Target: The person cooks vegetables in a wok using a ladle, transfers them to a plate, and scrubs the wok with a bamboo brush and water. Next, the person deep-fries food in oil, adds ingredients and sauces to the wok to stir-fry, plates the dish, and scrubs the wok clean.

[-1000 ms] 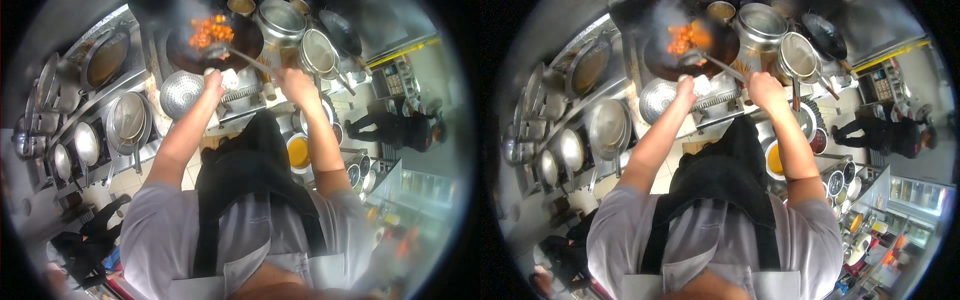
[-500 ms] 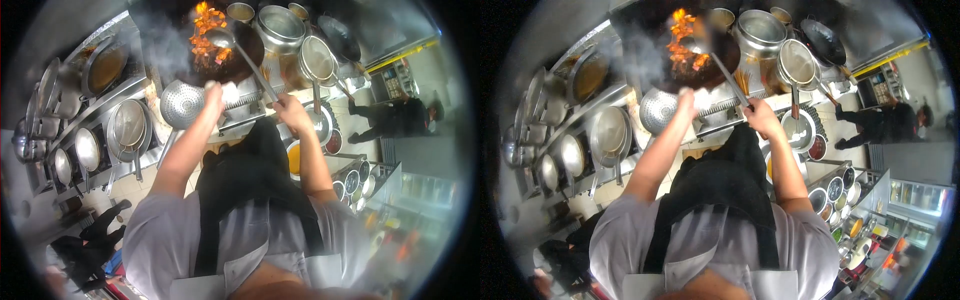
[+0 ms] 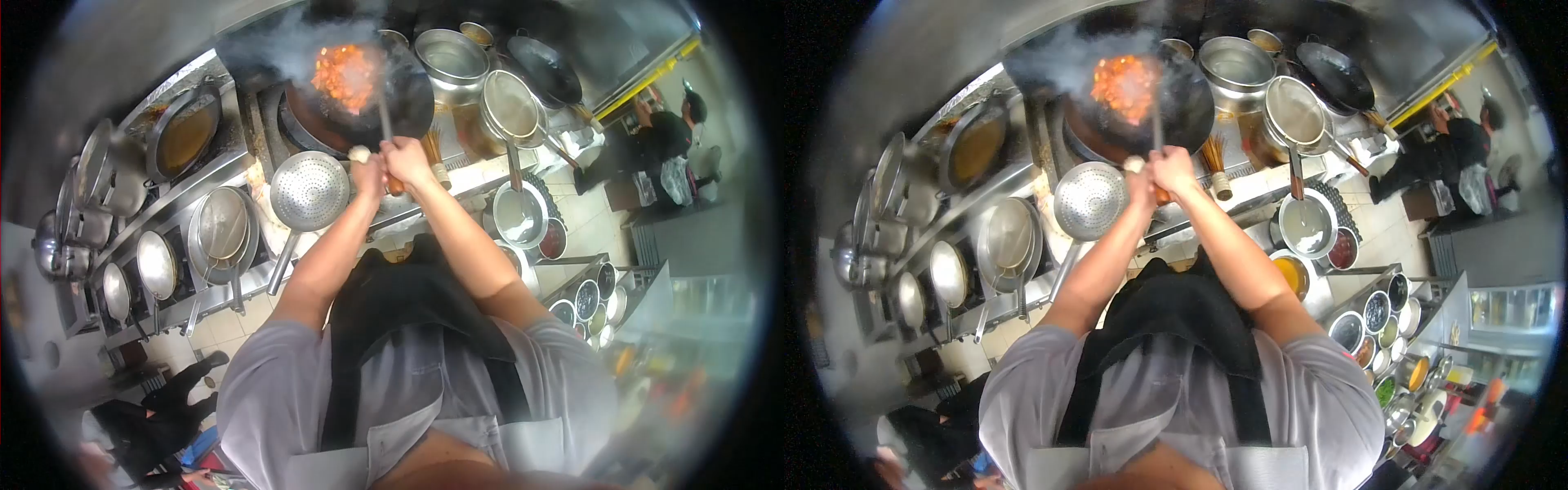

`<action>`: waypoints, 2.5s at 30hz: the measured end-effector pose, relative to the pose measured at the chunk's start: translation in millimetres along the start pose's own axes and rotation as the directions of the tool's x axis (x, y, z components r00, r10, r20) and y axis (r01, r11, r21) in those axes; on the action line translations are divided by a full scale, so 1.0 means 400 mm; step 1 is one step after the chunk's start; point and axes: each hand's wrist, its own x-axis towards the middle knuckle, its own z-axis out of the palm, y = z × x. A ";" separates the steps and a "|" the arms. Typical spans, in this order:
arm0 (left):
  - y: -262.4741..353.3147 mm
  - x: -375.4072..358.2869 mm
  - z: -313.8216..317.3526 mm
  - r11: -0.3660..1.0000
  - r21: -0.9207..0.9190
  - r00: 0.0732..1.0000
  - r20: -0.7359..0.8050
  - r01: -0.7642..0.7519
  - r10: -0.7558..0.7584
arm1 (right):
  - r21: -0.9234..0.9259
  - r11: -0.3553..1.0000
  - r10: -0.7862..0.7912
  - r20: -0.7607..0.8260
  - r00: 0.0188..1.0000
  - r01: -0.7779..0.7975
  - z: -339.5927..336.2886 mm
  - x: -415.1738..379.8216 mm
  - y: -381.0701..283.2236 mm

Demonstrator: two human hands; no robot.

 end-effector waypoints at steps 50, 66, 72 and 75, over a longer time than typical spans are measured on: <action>0.116 -0.354 -0.197 0.737 0.164 0.603 0.473 0.656 -0.642 | 0.952 0.206 0.041 0.222 0.974 -0.226 0.000 -0.778 0.203; 0.172 -0.368 -0.356 0.984 0.072 0.924 0.338 0.164 -0.179 | 0.991 -0.006 0.153 0.132 0.979 -0.133 0.131 -0.925 -0.009; 0.062 -0.357 -0.489 0.951 0.024 0.844 0.455 0.307 -0.284 | 0.989 0.005 0.104 0.144 0.984 -0.146 0.158 -0.855 0.053; 0.061 -0.348 -0.457 0.884 0.010 0.784 0.456 0.468 -0.420 | 0.984 0.026 0.074 0.176 0.982 -0.178 0.176 -0.796 0.171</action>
